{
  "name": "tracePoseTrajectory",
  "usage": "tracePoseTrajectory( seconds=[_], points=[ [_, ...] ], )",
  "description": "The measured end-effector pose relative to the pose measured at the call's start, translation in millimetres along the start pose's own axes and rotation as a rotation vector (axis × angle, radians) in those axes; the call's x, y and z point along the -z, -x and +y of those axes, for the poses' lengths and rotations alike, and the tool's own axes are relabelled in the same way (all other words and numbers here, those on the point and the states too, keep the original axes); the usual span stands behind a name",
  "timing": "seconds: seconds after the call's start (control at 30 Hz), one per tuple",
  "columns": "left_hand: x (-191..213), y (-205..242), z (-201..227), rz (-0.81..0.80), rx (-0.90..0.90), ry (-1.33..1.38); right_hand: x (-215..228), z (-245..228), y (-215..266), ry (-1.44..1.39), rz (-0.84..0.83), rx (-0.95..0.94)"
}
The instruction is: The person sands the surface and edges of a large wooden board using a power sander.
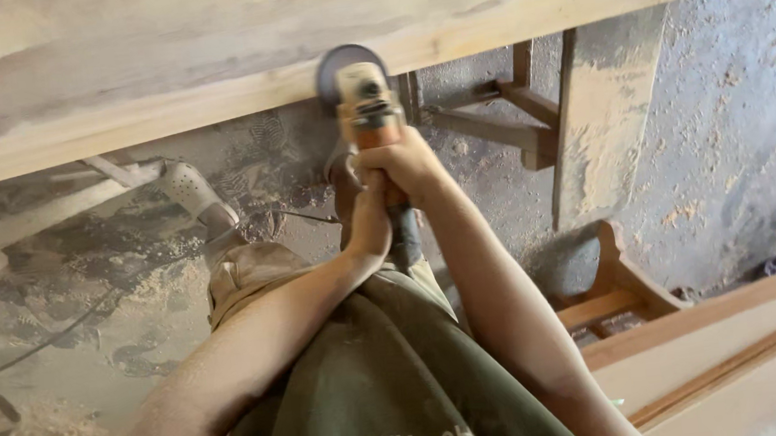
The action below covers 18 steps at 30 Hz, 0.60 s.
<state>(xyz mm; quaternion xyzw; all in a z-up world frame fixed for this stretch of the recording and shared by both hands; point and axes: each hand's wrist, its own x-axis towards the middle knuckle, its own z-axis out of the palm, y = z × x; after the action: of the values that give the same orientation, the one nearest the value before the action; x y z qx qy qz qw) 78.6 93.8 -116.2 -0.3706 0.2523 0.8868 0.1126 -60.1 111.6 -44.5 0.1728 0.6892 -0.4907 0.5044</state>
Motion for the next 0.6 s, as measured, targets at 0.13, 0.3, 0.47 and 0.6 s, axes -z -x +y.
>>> tracePoseTrajectory(
  seconds=[0.13, 0.3, 0.47, 0.6],
  points=[
    [-72.1, -50.9, -34.9, 0.031, 0.056, -0.396, 98.3, -5.0, -0.8, -0.248, 0.007, 0.038],
    [-141.6, -94.2, -42.4, -0.077, 0.135, -0.377, 173.6, -20.4, -0.7, -0.397, 0.093, 0.045],
    [-134.3, -88.4, -15.2, -0.057, 0.080, -0.223, 152.1, -38.3, -13.6, -0.303, 0.007, 0.092],
    [-80.8, -62.2, 11.9, 0.054, 0.056, -0.130, 83.7, -40.8, -27.2, -0.167, -0.032, 0.092]
  ],
)
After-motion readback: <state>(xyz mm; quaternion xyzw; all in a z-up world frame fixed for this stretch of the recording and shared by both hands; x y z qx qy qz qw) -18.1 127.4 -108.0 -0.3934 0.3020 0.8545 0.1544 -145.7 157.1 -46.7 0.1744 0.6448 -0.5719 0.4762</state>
